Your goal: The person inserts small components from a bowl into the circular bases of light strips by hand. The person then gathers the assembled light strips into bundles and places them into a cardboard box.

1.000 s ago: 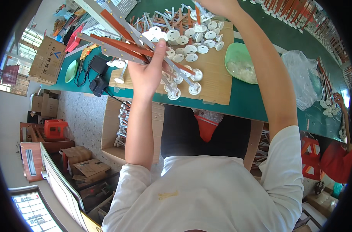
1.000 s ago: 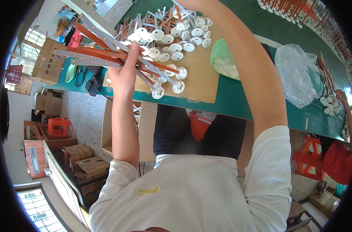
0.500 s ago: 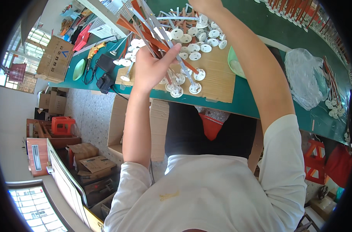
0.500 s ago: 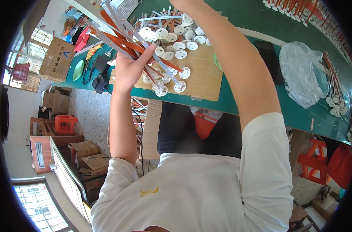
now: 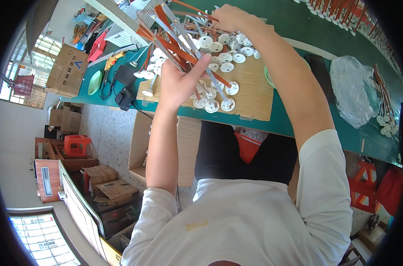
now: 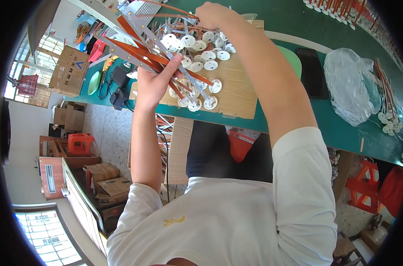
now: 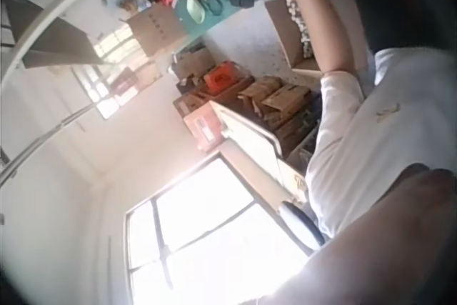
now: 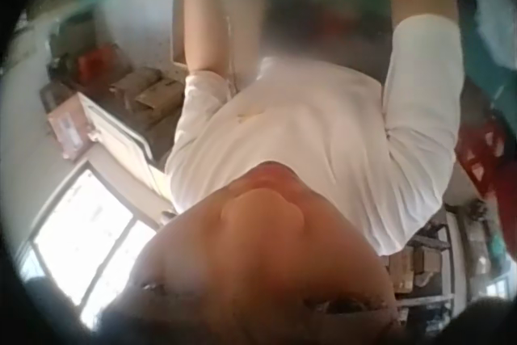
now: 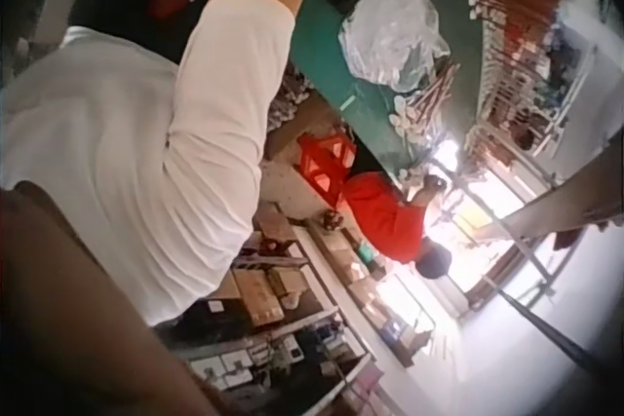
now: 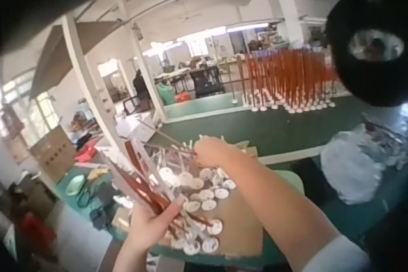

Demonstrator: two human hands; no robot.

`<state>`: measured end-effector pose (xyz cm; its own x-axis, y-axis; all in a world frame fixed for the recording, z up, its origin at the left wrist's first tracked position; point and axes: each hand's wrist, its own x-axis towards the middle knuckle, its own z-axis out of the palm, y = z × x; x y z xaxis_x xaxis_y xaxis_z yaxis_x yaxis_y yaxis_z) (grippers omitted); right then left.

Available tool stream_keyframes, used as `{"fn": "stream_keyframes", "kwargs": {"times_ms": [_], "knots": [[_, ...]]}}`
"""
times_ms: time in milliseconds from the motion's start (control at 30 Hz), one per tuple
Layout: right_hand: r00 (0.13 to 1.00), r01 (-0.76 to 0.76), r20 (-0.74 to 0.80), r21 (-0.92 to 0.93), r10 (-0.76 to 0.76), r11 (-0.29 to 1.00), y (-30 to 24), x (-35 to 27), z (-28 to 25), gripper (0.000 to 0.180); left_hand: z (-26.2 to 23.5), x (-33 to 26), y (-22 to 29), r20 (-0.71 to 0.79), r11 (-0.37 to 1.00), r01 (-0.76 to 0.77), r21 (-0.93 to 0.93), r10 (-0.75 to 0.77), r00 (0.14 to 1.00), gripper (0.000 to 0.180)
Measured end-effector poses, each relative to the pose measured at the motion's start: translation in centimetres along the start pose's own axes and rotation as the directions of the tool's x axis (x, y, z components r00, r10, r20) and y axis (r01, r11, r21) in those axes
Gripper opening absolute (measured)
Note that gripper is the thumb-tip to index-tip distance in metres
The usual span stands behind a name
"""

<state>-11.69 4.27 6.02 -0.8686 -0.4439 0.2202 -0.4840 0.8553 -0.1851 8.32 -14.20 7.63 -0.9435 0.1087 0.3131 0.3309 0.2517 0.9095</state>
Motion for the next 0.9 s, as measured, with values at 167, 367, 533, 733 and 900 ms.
{"fn": "stream_keyframes", "kwargs": {"times_ms": [167, 367, 533, 733, 900], "knots": [[0.989, 0.050, -0.125, -0.189, -0.074, 0.981, -0.5, -0.4, -1.8, 0.031, -1.0, -0.4, -1.3, 0.010, 0.995, -0.104, -0.005, 0.104, 0.995, 0.018], [0.795, 0.182, -0.598, 0.080, -0.099, 0.980, -3.7, -6.7, -8.2, 0.024, -0.6, -0.8, 0.0, -0.092, 0.995, -0.094, -0.028, 0.091, 0.992, 0.014], [0.972, 0.212, -0.174, 0.382, -0.155, 0.899, -6.9, -15.0, -8.0, 0.039, -1.0, -0.8, 0.3, -0.107, 0.998, -0.048, 0.028, 0.051, 0.993, 0.016], [0.998, 0.068, -0.044, 0.502, -0.053, 0.862, -8.1, -18.8, -3.8, 0.042, -1.2, -0.9, 0.0, -0.085, 0.993, -0.051, 0.103, 0.060, 0.995, 0.017], [0.992, 0.104, -0.093, 0.289, -0.080, 0.952, -8.4, -18.7, 1.0, 0.030, -0.5, -0.5, 0.0, -0.109, 0.992, -0.121, -0.027, 0.118, 0.987, 0.017]]}}
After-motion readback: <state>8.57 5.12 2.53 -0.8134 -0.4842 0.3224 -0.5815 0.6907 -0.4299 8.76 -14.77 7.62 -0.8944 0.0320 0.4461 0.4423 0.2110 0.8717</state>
